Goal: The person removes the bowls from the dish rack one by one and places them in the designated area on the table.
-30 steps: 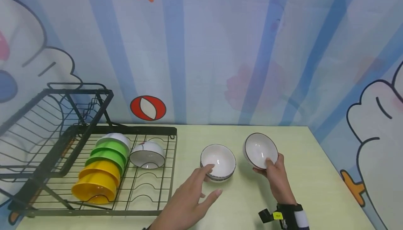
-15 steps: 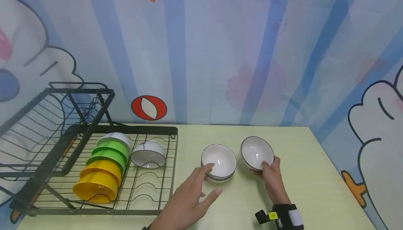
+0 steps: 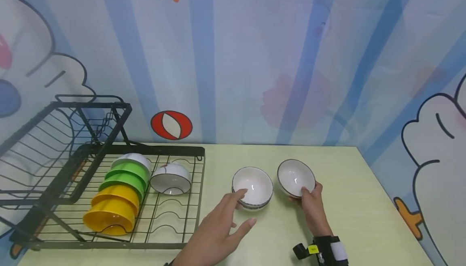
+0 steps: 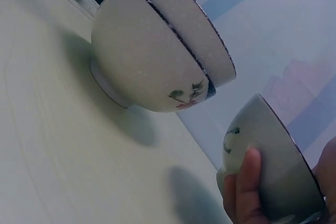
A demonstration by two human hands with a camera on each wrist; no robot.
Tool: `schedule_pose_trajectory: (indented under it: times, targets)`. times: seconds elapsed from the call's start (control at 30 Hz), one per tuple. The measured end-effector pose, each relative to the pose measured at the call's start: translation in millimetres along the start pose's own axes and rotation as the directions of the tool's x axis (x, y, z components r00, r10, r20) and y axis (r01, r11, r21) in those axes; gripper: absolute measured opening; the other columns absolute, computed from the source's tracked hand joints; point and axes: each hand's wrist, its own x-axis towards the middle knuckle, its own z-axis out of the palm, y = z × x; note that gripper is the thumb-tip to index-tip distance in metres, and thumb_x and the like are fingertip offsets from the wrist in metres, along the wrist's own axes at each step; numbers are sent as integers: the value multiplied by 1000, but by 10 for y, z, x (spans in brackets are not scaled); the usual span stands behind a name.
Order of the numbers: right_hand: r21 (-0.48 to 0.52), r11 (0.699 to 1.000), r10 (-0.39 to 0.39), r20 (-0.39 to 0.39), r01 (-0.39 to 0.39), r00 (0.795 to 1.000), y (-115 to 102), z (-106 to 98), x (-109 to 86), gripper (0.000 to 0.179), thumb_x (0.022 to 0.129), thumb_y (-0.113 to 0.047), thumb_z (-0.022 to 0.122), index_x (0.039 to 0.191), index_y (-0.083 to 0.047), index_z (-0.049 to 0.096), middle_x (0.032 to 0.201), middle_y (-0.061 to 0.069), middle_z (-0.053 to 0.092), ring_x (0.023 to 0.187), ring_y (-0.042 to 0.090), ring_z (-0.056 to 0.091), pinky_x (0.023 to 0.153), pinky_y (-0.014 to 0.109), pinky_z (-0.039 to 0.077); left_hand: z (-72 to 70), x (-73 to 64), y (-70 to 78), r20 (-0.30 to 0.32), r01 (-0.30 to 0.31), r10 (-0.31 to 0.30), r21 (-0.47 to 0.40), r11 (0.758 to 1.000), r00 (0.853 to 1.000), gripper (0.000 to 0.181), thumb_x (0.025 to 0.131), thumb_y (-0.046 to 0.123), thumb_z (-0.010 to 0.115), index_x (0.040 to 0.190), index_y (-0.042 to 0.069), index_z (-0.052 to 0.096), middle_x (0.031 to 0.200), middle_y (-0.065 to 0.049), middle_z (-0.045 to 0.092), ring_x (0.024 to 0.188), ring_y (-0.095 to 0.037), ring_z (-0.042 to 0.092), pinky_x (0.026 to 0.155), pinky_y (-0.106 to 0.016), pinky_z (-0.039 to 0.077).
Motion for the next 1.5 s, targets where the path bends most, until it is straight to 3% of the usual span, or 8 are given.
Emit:
schedule_pose_trajectory:
  times: [0.13, 0.63, 0.93, 1.03, 1.13, 1.23, 1.4, 1.5]
  targets:
    - [-8, 1000, 2, -6, -2, 1000, 10, 4, 6, 59, 105, -11, 23, 152, -1, -11, 158, 36, 4, 96, 14, 60, 74, 18, 58, -7, 0, 4, 4, 2, -2, -3, 1000, 1000, 65, 98, 56, 50, 150, 19, 35, 139, -1, 52, 89, -6, 65, 84, -35, 56]
    - [-6, 1000, 1, 2, -1, 1000, 97, 16, 34, 60, 104, -9, 23, 151, 1, -13, 157, 39, 0, 92, 17, 64, 76, 22, 61, -32, -3, 15, 23, 15, -15, -6, 1000, 1000, 65, 98, 58, 49, 150, 22, 35, 142, -1, 51, 86, -5, 66, 78, -33, 56]
    - [-10, 999, 32, 13, -32, 999, 99, 3, 72, 63, 107, -17, 27, 152, -2, -15, 158, 36, 1, 103, 20, 62, 81, 21, 60, -3, -3, -18, -22, -30, 31, 16, 999, 999, 61, 99, 51, 52, 149, 18, 38, 142, -2, 51, 88, -6, 65, 81, -31, 56]
    - [-16, 999, 39, 17, -39, 999, 98, -8, 78, 65, 108, -20, 28, 152, -2, -16, 158, 37, 4, 97, 14, 64, 80, 20, 60, -6, -2, -23, -16, -16, 16, 15, 1000, 1000, 62, 99, 53, 51, 150, 19, 37, 142, -2, 51, 91, -6, 66, 81, -30, 57]
    - [-38, 998, 44, 18, -43, 999, 73, -1, 80, 67, 108, -23, 29, 152, -1, -16, 153, 39, 17, 80, 6, 67, 72, 18, 59, -47, 1, -29, -10, 5, -5, 16, 1000, 1000, 63, 99, 54, 50, 150, 20, 37, 144, -2, 50, 92, -6, 66, 80, -29, 57]
    - [-68, 996, 49, -17, -50, 999, 36, 3, 73, 66, 107, -27, 30, 151, 0, -12, 138, 38, 33, 66, 4, 64, 63, 18, 56, -98, 1, -48, -34, 5, -4, 17, 1000, 999, 62, 99, 54, 50, 149, 20, 38, 143, 0, 50, 92, -6, 65, 81, -29, 56]
    - [-135, 989, 47, -145, -67, 988, -37, -32, 44, 63, 105, -35, 33, 147, -1, 0, 133, 26, 17, 75, 11, 53, 56, 19, 51, -160, -5, -109, -103, -18, 26, 75, 997, 994, 53, 100, 51, 50, 143, 20, 47, 141, 0, 51, 116, -15, 60, 94, -39, 55]
    - [-152, 984, 54, -211, -87, 976, -61, -65, 12, 58, 104, -37, 31, 142, -1, 7, 130, 22, 14, 80, 14, 46, 55, 19, 49, -184, -6, -142, -113, 5, 8, 112, 994, 994, 48, 100, 49, 51, 140, 21, 52, 141, 0, 52, 129, -18, 55, 102, -44, 52]
